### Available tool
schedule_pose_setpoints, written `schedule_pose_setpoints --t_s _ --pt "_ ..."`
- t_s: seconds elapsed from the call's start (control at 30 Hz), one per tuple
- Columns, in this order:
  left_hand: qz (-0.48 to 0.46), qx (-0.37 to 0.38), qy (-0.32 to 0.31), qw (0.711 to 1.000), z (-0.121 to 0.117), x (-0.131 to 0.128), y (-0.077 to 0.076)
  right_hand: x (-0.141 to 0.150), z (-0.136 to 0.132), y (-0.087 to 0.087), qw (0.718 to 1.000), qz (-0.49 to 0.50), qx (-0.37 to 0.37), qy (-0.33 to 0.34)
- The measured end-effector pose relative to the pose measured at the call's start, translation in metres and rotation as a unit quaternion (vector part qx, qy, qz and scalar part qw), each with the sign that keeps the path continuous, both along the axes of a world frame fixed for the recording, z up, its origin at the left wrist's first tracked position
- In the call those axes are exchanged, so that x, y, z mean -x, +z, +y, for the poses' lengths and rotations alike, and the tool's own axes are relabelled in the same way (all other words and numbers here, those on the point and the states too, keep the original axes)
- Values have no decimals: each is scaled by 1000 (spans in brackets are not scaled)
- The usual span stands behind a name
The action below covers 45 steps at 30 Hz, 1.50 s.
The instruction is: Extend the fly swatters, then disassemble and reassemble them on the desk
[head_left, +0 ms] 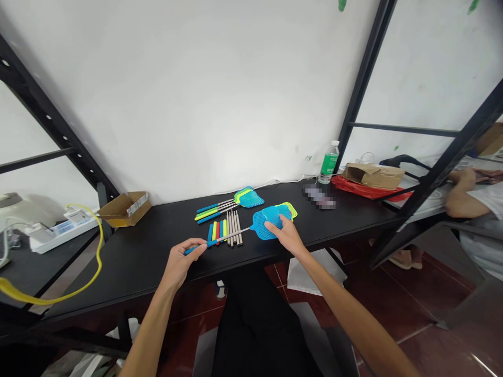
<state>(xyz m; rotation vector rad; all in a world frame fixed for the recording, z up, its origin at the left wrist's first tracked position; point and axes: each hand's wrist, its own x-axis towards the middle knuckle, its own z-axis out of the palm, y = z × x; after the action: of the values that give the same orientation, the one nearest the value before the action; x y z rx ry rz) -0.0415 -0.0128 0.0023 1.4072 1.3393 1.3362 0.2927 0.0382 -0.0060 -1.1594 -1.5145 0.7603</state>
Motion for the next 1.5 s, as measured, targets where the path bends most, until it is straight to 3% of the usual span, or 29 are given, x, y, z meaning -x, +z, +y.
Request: schedule_pose_setpoints --t_s 0.83,1.5 --pt "-21 -1 -6 1000 1 3 -3 2 0 -4 996 -68 -17 -49" --pt "-37 -3 -18 999 0 4 -3 0 3 -4 1000 -9 4 11"
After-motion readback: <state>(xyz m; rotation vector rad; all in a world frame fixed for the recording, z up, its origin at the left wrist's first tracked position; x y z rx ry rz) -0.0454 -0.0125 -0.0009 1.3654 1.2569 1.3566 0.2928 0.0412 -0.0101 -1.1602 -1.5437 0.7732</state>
